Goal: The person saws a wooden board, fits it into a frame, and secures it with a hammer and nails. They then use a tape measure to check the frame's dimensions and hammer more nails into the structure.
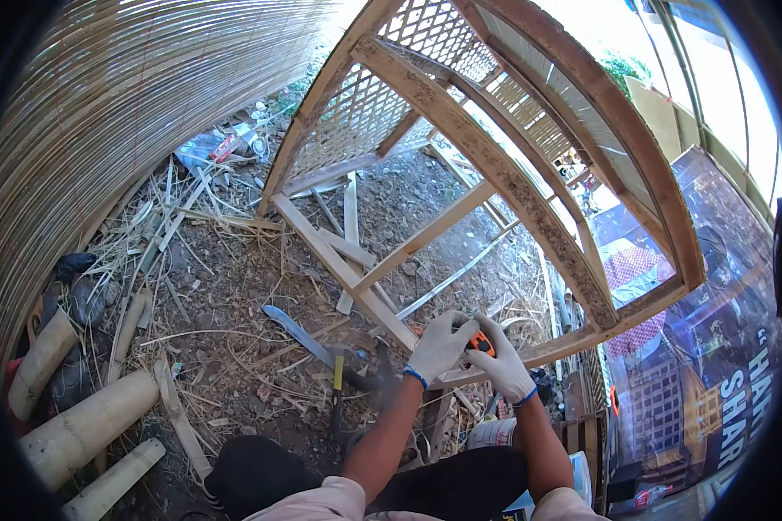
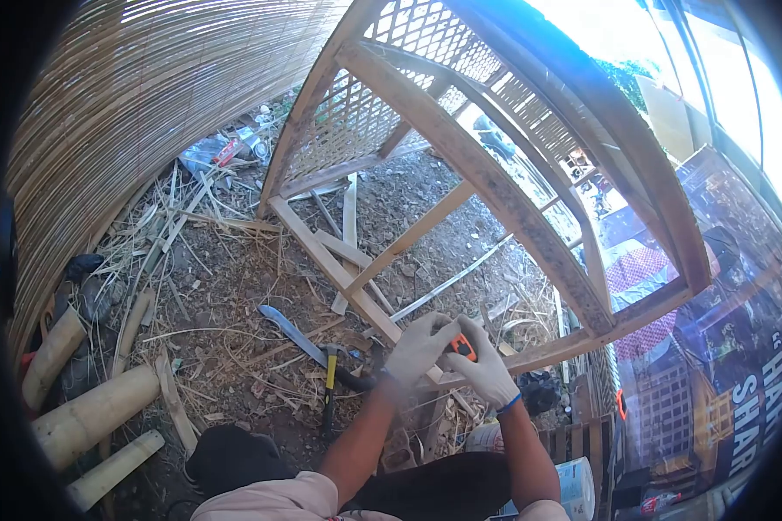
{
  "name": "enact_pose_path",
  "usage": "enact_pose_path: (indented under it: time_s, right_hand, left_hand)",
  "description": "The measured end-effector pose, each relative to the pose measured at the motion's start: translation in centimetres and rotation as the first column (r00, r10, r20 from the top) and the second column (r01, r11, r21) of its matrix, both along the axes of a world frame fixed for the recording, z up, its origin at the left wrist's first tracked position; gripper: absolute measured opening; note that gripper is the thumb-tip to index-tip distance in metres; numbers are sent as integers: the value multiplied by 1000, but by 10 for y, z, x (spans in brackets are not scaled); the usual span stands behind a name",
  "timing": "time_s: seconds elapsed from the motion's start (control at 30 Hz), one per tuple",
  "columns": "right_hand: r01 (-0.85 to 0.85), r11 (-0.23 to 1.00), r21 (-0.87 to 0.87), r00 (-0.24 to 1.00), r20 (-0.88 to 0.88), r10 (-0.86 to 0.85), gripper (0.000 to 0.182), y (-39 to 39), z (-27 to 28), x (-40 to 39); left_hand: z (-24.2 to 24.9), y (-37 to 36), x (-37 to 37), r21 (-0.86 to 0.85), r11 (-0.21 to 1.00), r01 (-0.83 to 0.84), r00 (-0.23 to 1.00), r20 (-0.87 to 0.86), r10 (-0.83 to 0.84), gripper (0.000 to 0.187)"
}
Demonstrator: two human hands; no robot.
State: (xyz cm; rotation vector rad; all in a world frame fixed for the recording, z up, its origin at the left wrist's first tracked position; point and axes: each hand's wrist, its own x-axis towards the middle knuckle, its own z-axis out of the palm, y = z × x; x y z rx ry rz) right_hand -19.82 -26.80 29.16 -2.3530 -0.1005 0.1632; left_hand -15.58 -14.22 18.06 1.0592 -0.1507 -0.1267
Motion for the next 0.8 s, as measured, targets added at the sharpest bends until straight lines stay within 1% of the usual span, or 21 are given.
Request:
enact_pose_path:
  time_s: [0.03,0.13,0.17,0.23,0.3,0.33,0.37,0.4,0.43,0.47,0.5,0.53,0.6,0.63,0.7,0.8]
  right_hand:
    - [0,1000,-20,998,-59,-1,81,7,7,-3]
    - [-53,992,-116,998,-51,47,77,-6,-2,-4]
    - [-87,962,-258,996,8,92,70,-9,-1,-9]
    - [-48,933,-357,997,-81,20,65,-18,6,-26]
    - [-36,884,-467,983,-178,-54,61,-43,10,-47]
    - [-49,852,-522,969,-230,-86,59,-62,9,-60]
    - [-57,838,-542,973,-218,-74,60,-83,4,-79]
    - [-67,824,-562,976,-208,-63,60,-104,-1,-100]
    - [-109,850,-516,961,-274,-43,62,-128,-5,-118]
    - [-145,874,-463,941,-338,-23,64,-157,-12,-138]
    - [-338,808,-483,912,-382,153,64,-213,-28,-161]
    - [-511,706,-490,847,-425,318,63,-261,-43,-185]
    - [-362,809,-463,903,-388,182,55,-281,-40,-224]
    - [-290,803,-520,896,-443,37,51,-272,-25,-230]
    - [-154,753,-640,824,-503,-260,43,-250,8,-245]
    - [-2,712,-702,848,-379,-371,37,-256,36,-261]
  left_hand:
    - [2,3,-1,21,1000,-3,1000,13,3,46]
    - [-4,4,4,94,995,-13,997,74,6,46]
    - [-8,9,7,96,993,-64,997,56,59,44]
    - [-2,38,9,100,983,-152,988,14,152,41]
    - [-15,64,19,-97,956,-276,951,-173,257,42]
    - [-19,80,21,-281,895,-347,925,-262,276,40]
    - [-23,96,21,-444,790,-423,893,-353,279,38]
    - [-43,103,28,-452,720,-526,842,-399,364,34]
    - [-66,107,36,-451,641,-621,779,-445,441,29]
    - [-78,114,38,-473,566,-675,731,-531,428,28]
    - [-89,120,38,-484,489,-726,680,-613,402,26]
    - [-98,123,38,-487,410,-771,628,-686,367,26]
    - [-116,124,43,-484,359,-798,590,-747,305,26]
    - [-120,122,44,-482,334,-810,572,-775,269,27]
    - [-122,116,50,-490,314,-813,570,-779,260,28]
    - [-113,118,64,-511,285,-811,579,-772,264,26]
